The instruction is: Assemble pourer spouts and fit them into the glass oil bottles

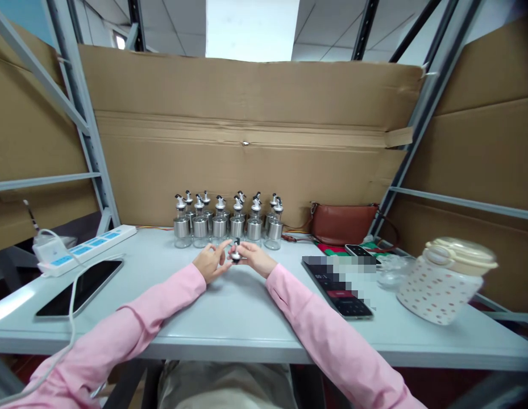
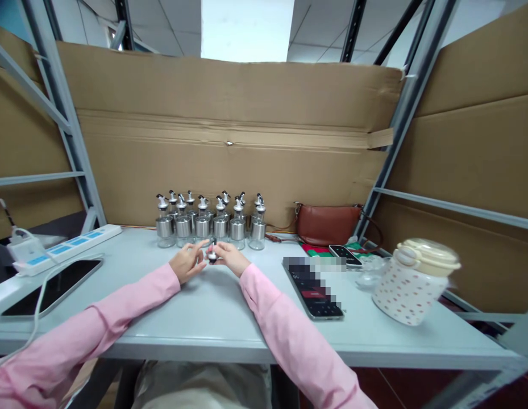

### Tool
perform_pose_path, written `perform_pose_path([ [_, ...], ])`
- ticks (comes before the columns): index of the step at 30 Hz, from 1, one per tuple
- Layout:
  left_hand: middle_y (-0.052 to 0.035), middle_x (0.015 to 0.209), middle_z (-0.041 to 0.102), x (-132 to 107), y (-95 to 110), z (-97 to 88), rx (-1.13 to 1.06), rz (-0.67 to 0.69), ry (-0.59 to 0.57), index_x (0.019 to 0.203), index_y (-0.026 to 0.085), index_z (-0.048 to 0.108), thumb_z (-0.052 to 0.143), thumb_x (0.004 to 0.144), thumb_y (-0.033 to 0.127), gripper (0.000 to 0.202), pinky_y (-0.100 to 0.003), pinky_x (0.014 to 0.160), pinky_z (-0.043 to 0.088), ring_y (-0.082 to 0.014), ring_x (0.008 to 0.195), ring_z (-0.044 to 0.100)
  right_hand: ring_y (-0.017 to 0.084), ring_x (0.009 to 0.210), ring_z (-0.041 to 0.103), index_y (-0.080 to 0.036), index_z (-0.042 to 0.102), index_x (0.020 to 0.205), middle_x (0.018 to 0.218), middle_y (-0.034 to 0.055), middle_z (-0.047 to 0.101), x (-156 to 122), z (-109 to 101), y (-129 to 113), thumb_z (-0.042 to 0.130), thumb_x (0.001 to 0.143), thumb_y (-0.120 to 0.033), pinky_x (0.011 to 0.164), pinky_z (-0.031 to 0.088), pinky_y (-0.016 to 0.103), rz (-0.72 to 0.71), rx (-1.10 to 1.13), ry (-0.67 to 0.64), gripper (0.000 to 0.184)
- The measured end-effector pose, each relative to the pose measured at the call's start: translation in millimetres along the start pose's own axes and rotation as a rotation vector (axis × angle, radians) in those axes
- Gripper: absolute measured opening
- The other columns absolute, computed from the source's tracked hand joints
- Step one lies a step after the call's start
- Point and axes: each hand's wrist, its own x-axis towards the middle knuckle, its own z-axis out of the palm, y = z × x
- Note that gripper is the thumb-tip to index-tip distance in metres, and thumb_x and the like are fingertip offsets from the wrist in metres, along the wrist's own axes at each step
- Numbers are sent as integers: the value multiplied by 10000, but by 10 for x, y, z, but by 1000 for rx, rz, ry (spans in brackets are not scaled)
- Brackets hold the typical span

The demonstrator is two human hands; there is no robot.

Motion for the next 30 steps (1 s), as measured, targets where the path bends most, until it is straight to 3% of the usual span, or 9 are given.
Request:
perform_pose_path([
  [4, -22, 800, 601, 172, -33, -250, 80, -70, 197, 1213, 134, 331, 328, 852, 290, 393, -347, 826, 356, -153, 726, 567, 125, 616, 547, -140, 577, 709, 725, 24, 573, 9, 16, -53, 706, 558, -446, 584, 429, 283, -57, 45, 72, 364],
  [7, -65, 907, 587, 502, -72, -480, 146, -199, 344, 1161, 129, 383, 368, 833, 274, 359, -351, 842, 360, -185, 857, 548, 99, 569, 494, -146, 558, 673, 662, 2, 532, 14, 40, -78, 682, 560, -390, 501, 381, 236, -19, 105, 147, 296],
  [9, -99, 993, 563, 788, -127, -611, 195, -320, 355, 1134, 128, 420, 401, 800, 244, 355, -350, 836, 376, -211, 953, 517, 80, 529, 429, -148, 524, 602, 594, -14, 480, 15, 53, -87, 635, 585, -411, 455, 330, 211, 2, 122, 217, 286],
  [11, -112, 1094, 533, 1071, -207, -706, 228, -418, 285, 1122, 135, 450, 420, 776, 219, 358, -351, 861, 378, -218, 1037, 484, 76, 519, 387, -158, 459, 526, 540, -27, 425, 9, 59, -98, 606, 603, -427, 448, 311, 205, -12, 125, 269, 316],
  [14, -105, 1210, 498, 1394, -338, -756, 317, -404, 8, 1170, 156, 450, 505, 731, 271, 457, -385, 930, 340, -235, 1149, 414, 77, 510, 360, -171, 383, 469, 497, -38, 370, -4, 54, -124, 593, 602, -391, 459, 317, 211, -69, 114, 310, 332],
  [18, -140, 1225, 510, 1588, -436, -662, 558, -343, -355, 1207, 122, 458, 549, 717, 284, 524, -483, 992, 217, -273, 1207, 347, 78, 497, 360, -175, 371, 456, 493, -30, 393, -7, 31, -151, 551, 609, -378, 473, 330, 219, -81, 78, 369, 312],
  [20, -155, 1180, 544, 1628, -444, -580, 682, -350, -441, 1140, 117, 539, 524, 745, 283, 428, -517, 1002, 154, -289, 1175, 375, 77, 493, 371, -175, 370, 460, 505, -23, 423, -6, 18, -162, 537, 615, -389, 487, 344, 225, -48, 63, 392, 313],
  [25, -132, 1125, 586, 1688, -451, -386, 842, -360, -447, 1023, 174, 645, 406, 796, 178, 329, -556, 1011, 27, -296, 1152, 389, 76, 478, 389, -172, 374, 457, 521, -9, 469, -25, 18, -202, 527, 628, -423, 495, 348, 229, -22, -8, 394, 340],
  [30, -132, 948, 648, 1681, -481, -254, 752, -359, -228, 953, 165, 661, 351, 787, 95, 358, -626, 983, 13, -283, 1039, 461, 75, 475, 398, -164, 398, 453, 526, -2, 475, -23, 31, -209, 534, 631, -448, 489, 343, 228, -54, -78, 385, 361],
])
